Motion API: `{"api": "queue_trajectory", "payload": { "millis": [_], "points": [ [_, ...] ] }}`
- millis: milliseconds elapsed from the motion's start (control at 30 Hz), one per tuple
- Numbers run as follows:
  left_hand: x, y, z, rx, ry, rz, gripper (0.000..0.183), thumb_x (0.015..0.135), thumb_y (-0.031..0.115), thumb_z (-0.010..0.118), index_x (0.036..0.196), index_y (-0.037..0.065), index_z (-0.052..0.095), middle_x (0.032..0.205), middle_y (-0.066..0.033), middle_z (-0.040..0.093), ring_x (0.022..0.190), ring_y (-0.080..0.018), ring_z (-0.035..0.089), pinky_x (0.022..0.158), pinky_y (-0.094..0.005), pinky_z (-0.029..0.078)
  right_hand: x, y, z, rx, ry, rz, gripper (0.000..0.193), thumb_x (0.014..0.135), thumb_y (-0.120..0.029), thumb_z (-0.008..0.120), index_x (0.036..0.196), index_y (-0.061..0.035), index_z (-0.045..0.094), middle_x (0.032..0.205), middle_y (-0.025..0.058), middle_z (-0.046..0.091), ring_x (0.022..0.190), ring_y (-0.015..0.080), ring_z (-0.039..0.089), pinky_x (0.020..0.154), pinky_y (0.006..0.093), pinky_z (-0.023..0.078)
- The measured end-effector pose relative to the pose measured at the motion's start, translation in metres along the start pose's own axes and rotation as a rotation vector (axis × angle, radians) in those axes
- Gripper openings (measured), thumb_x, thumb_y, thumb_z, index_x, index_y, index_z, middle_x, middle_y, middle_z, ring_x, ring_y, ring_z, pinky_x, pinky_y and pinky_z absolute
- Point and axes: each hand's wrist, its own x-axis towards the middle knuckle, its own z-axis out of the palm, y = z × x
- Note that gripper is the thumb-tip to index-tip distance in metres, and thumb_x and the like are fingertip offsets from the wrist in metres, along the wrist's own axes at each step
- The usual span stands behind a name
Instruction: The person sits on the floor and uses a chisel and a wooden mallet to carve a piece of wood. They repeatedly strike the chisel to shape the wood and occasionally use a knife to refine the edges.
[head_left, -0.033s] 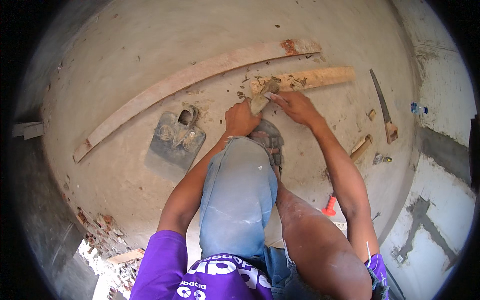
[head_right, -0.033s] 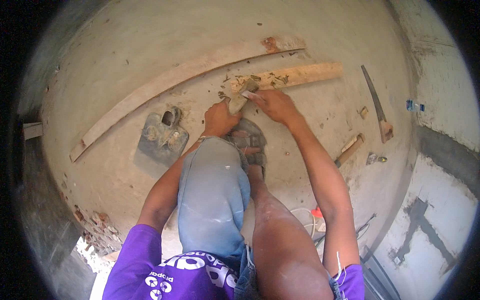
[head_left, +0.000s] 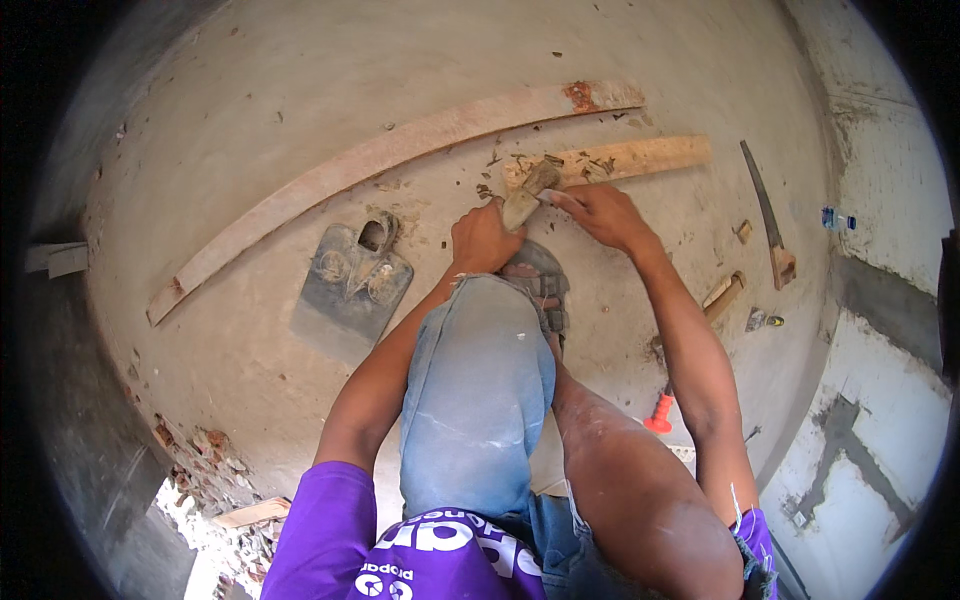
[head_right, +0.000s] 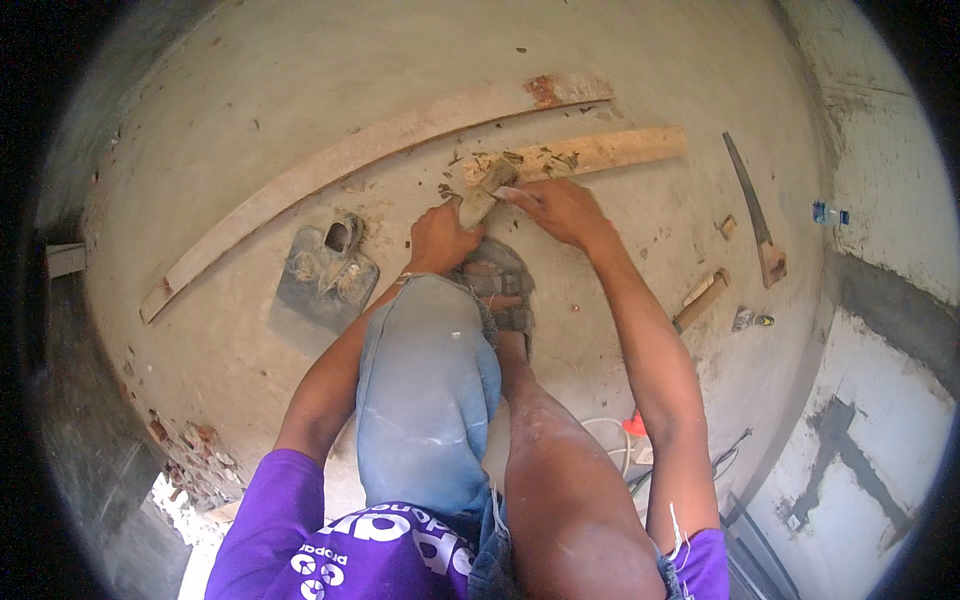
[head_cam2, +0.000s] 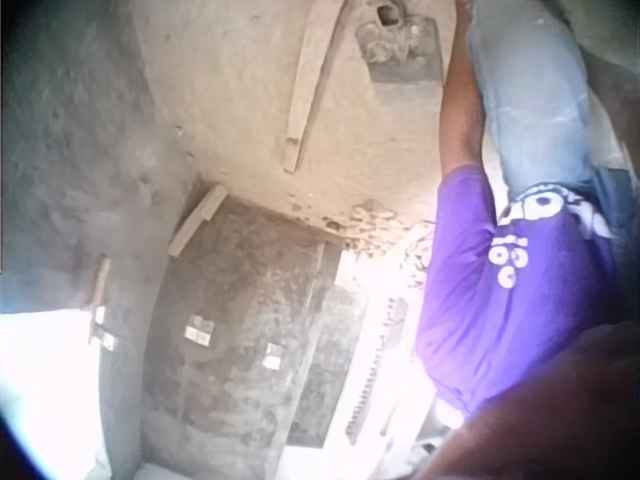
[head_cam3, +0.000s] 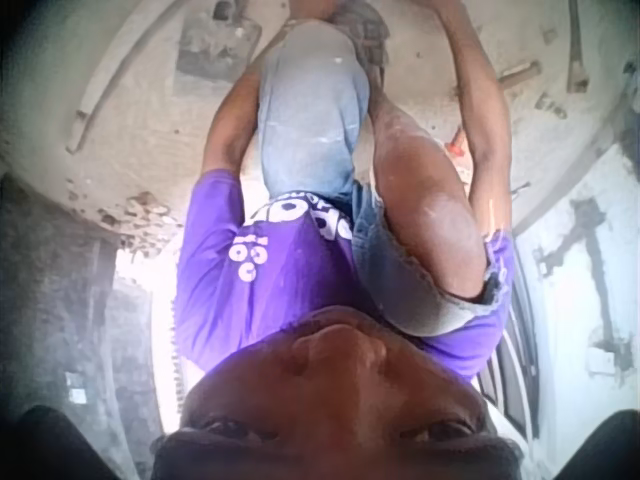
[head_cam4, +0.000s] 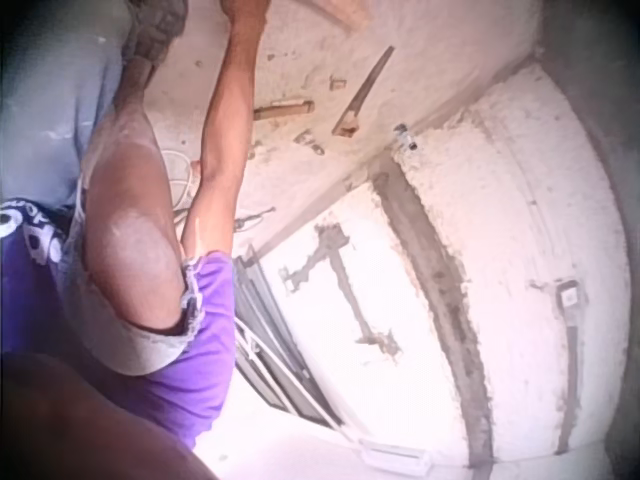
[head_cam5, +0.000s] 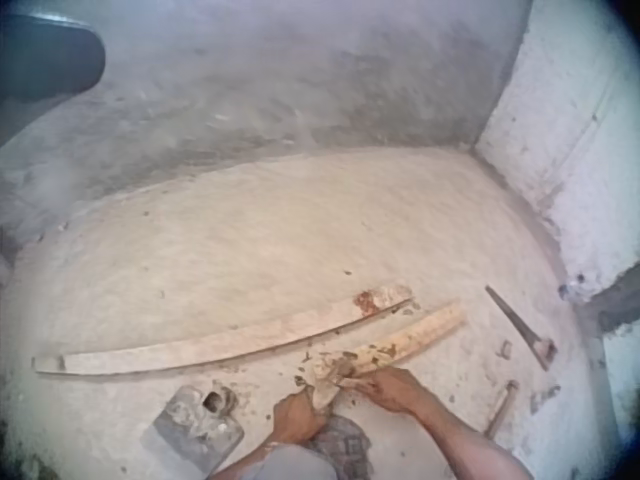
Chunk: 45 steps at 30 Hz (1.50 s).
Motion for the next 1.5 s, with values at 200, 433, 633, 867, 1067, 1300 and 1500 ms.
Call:
{"api": "queue_trajectory", "payload": {
  "millis": [200,433,633,867,1067,1300,1500],
  "points": [
    [0.001,-0.005,0.003,0.035,0.041,0.009,0.055,0.076,0.038,0.071,0.114,-0.002,0.067,0.094,-0.0273,0.071,0.091,-0.0426,0.070,0.084,-0.0487,0.055,0.008,-0.018,-0.009,-0.135,0.016,0.038,0.066,0.100,-0.061,0.044,0.085,-0.0021,0.071,0.087,0.0221,0.070,0.087,0.0399,0.068,0.076,0.0511,0.051],
    [0.000,-0.002,0.000,0.011,0.030,-0.005,0.053,0.075,0.038,0.071,0.110,-0.002,0.069,0.092,-0.0271,0.071,0.090,-0.0427,0.070,0.083,-0.0492,0.055,0.029,-0.028,-0.013,-0.385,-0.016,-0.083,0.061,0.100,-0.055,0.049,0.082,-0.0003,0.070,0.077,0.0241,0.067,0.078,0.0427,0.066,0.071,0.0521,0.050],
    [0.001,-0.003,0.001,0.021,0.028,0.000,0.053,0.076,0.039,0.071,0.109,-0.001,0.069,0.093,-0.0269,0.071,0.089,-0.0425,0.070,0.083,-0.0491,0.055,0.019,-0.012,-0.003,-0.347,0.009,-0.105,0.063,0.098,-0.057,0.050,0.077,-0.0002,0.068,0.076,0.0236,0.067,0.076,0.0430,0.066,0.068,0.0515,0.051],
    [0.002,-0.001,-0.001,0.005,0.025,-0.004,0.052,0.075,0.039,0.071,0.108,-0.001,0.070,0.091,-0.0276,0.071,0.089,-0.0429,0.070,0.082,-0.0492,0.055,0.018,-0.018,-0.016,-0.390,0.018,-0.085,0.066,0.099,-0.058,0.047,0.076,-0.0004,0.070,0.075,0.0237,0.067,0.076,0.0414,0.067,0.070,0.0507,0.052],
    [0.003,-0.007,-0.001,0.003,0.018,0.002,0.056,0.075,0.039,0.073,0.114,-0.002,0.068,0.089,-0.0270,0.071,0.087,-0.0440,0.070,0.082,-0.0490,0.055,-0.010,0.008,-0.020,-0.358,-0.127,-0.005,0.055,0.102,-0.050,0.048,0.089,0.0002,0.068,0.078,0.0232,0.067,0.075,0.0410,0.066,0.069,0.0510,0.050],
    [-0.013,0.001,0.003,-0.079,0.356,0.212,0.049,0.080,0.030,0.077,0.124,0.012,0.064,0.125,-0.0173,0.062,0.109,-0.0369,0.065,0.088,-0.0471,0.054,-0.025,0.008,0.013,0.456,0.066,0.253,0.036,0.105,-0.029,0.046,0.115,0.0021,0.060,0.071,0.0112,0.060,0.065,0.0207,0.060,0.064,0.0382,0.050],
    [-0.010,-0.012,0.001,0.025,0.483,0.544,0.038,0.084,0.026,0.076,0.119,0.016,0.066,0.125,-0.0126,0.059,0.112,-0.0338,0.062,0.088,-0.0437,0.055,-0.027,0.010,0.035,0.689,0.115,0.294,0.033,0.103,-0.028,0.049,0.115,0.0011,0.058,0.077,0.0078,0.063,0.066,0.0157,0.060,0.063,0.0322,0.052]
  ]
}}
